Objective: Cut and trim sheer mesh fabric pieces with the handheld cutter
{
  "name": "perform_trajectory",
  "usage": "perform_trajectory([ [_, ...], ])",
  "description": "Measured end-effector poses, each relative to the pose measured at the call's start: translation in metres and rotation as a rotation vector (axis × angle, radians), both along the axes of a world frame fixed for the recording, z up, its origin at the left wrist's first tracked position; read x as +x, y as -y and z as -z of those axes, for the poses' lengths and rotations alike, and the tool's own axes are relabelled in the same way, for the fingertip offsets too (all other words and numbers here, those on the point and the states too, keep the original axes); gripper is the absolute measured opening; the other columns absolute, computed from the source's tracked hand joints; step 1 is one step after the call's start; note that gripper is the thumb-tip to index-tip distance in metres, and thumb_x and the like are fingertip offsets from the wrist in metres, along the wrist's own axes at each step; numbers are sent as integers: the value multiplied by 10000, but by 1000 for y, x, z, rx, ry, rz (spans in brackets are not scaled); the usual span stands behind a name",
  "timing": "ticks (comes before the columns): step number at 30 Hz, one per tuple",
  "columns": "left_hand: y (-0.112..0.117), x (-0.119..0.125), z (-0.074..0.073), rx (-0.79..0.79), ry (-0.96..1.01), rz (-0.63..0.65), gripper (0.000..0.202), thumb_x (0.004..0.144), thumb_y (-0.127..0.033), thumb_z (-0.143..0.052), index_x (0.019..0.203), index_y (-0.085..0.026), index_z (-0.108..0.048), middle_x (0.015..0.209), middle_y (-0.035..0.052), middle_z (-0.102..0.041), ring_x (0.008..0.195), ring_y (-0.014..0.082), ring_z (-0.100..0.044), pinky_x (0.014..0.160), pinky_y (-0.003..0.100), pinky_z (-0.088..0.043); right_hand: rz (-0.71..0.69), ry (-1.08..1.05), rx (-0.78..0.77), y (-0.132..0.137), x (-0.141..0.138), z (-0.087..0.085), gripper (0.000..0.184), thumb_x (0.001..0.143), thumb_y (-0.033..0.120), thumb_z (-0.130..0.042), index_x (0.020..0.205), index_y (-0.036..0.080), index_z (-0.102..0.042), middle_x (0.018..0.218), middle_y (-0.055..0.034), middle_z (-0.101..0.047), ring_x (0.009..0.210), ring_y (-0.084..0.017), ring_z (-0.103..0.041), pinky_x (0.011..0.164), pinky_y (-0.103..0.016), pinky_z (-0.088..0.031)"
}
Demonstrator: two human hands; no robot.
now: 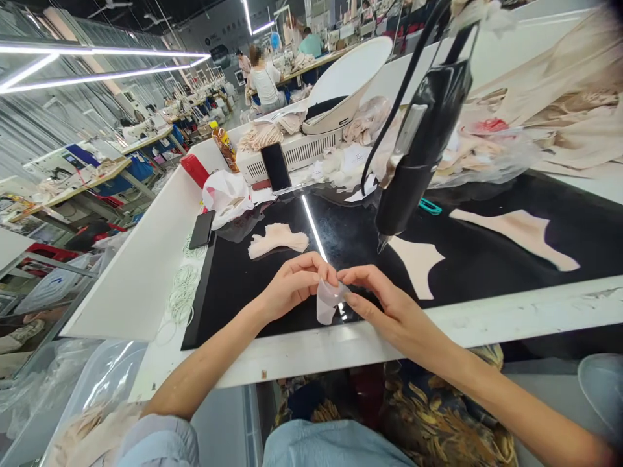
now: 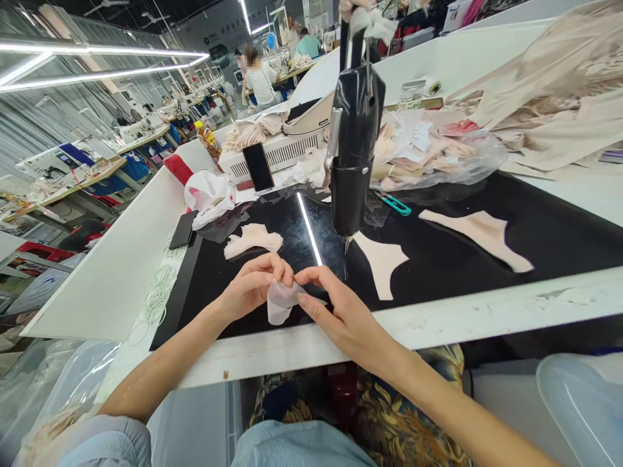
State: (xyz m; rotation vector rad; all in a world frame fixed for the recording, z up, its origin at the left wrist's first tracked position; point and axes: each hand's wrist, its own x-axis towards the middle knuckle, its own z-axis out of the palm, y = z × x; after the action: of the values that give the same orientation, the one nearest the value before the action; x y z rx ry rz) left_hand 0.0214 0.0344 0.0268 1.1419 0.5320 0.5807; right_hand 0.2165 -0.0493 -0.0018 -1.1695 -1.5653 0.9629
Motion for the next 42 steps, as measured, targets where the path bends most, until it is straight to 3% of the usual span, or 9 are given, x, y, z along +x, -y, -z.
perform_trajectory([
  [5, -8, -5, 11, 47, -105, -53, 216, 795, -347, -686, 814, -172, -561, 880, 41, -633, 783, 150, -629, 717, 269, -507, 21, 143, -22, -2, 1, 3, 138, 958, 352, -535, 898, 249, -604, 849, 4, -670, 776, -146, -625, 742, -280, -511],
  [12, -9, -10, 22, 282, -284, -155, 229, 925, -375, -606, 840, -168, -653, 898, 40, -640, 869, 154, -585, 870, 299, -471, 99, 450, 71, -9, 12, 19, 158, 980, 313, -495, 955, 246, -636, 925, -25, -708, 876, -196, -642, 798, -351, -486],
  [14, -5, -11, 20, 491, -367, -124, 156, 926, -312, -629, 880, -184, -707, 941, 43, -660, 937, 172, -574, 947, 316, -430, 95, 511, 95, -11, 14, 22, 184, 985, 315, -487, 964, 241, -654, 929, -43, -713, 893, -222, -633, 820, -386, -470],
  [17, 0, -12, 16, 947, -525, 16, 164, 962, -275, -590, 985, -223, -744, 1063, 58, -700, 1062, 212, -584, 1019, 353, -400, 88, 600, 124, -12, 16, 24, 213, 991, 308, -480, 980, 228, -677, 940, -61, -719, 878, -238, -618, 820, -412, -450],
  [19, 1, -12, 16, 1116, -574, 70, 198, 984, -297, -565, 991, -227, -751, 1122, 71, -707, 1100, 226, -600, 1021, 364, -418, 91, 649, 138, -12, 18, 24, 230, 997, 307, -473, 1000, 218, -685, 955, -71, -720, 880, -242, -610, 821, -417, -444],
  [26, -2, -17, 21, 1168, -585, 71, 345, 980, -341, -599, 681, -186, -674, 1166, 61, -722, 1084, 207, -629, 992, 348, -462, 115, 733, 184, -13, 24, 28, 248, 1009, 296, -460, 1038, 198, -686, 963, -74, -705, 879, -230, -609, 817, -407, -452],
  [29, -3, -19, 23, 1173, -588, 55, 384, 989, -313, -588, 633, -178, -642, 1174, 43, -728, 1096, 197, -631, 995, 345, -467, 123, 730, 207, -13, 25, 30, 236, 1009, 280, -464, 1045, 200, -683, 956, -66, -698, 880, -221, -620, 805, -394, -459],
  [35, 0, -23, 29, 1258, -566, 27, 316, 997, -293, -580, 712, -187, -667, 1180, 23, -730, 1158, 189, -609, 1029, 342, -475, 145, 745, 246, -12, 22, 29, 226, 1007, 263, -471, 1040, 207, -687, 942, -63, -689, 880, -209, -635, 796, -382, -482],
  [42, 0, -29, 38, 1488, -454, -38, 118, 1000, -221, -572, 975, -192, -684, 1197, 34, -720, 1177, 172, -618, 1087, 330, -461, 253, 800, 301, -8, 30, 20, 206, 1004, 268, -491, 1062, 240, -687, 1076, -54, -710, 979, -171, -658, 870, -338, -523],
])
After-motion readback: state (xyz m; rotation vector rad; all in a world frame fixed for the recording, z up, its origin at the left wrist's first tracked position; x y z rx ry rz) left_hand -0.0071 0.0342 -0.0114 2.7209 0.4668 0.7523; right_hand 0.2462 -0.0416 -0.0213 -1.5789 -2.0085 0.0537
